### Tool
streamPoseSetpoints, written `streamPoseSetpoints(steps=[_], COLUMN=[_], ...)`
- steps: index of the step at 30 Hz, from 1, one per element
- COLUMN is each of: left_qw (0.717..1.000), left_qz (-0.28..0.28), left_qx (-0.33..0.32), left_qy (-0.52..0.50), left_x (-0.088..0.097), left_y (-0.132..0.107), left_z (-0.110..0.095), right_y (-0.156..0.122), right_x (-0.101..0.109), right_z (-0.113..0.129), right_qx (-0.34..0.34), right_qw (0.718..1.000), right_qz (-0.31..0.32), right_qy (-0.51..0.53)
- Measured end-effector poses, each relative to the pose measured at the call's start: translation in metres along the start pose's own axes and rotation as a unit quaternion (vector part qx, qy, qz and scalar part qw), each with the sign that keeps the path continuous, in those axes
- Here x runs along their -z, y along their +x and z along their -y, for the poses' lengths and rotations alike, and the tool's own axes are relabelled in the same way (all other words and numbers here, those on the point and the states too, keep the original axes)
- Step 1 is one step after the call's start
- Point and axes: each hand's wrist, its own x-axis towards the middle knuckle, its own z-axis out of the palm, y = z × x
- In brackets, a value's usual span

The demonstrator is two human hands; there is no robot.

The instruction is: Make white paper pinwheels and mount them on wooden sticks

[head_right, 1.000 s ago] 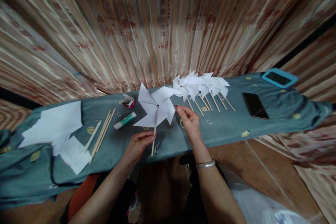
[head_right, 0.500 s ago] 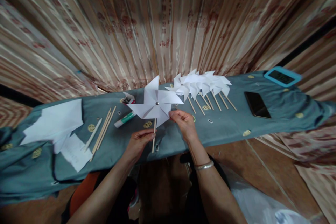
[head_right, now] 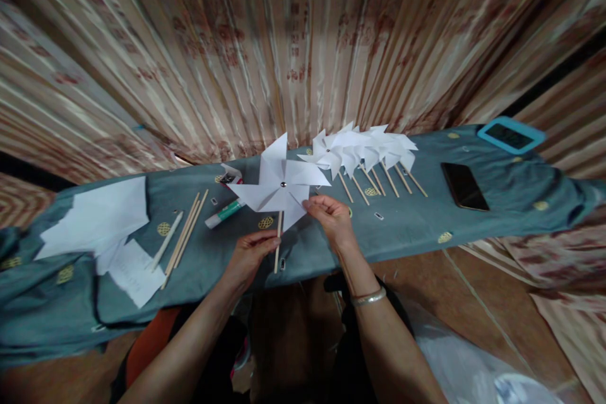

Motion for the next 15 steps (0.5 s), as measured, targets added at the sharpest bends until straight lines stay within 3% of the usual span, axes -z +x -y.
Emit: streamPoseSetpoints(steps=[15], left_qw=[1.000], left_qz=[-0.015], left_qx=[0.003], left_qy=[-0.003], left_x=[-0.0029], left_y=[0.0002], left_z=[0.0000], right_y=[-0.0032], right_x=[-0.0046], right_z=[0.0043], right_qx=[-0.027], right_qw=[0.999], right_qz=[0.019], right_qy=[0.010])
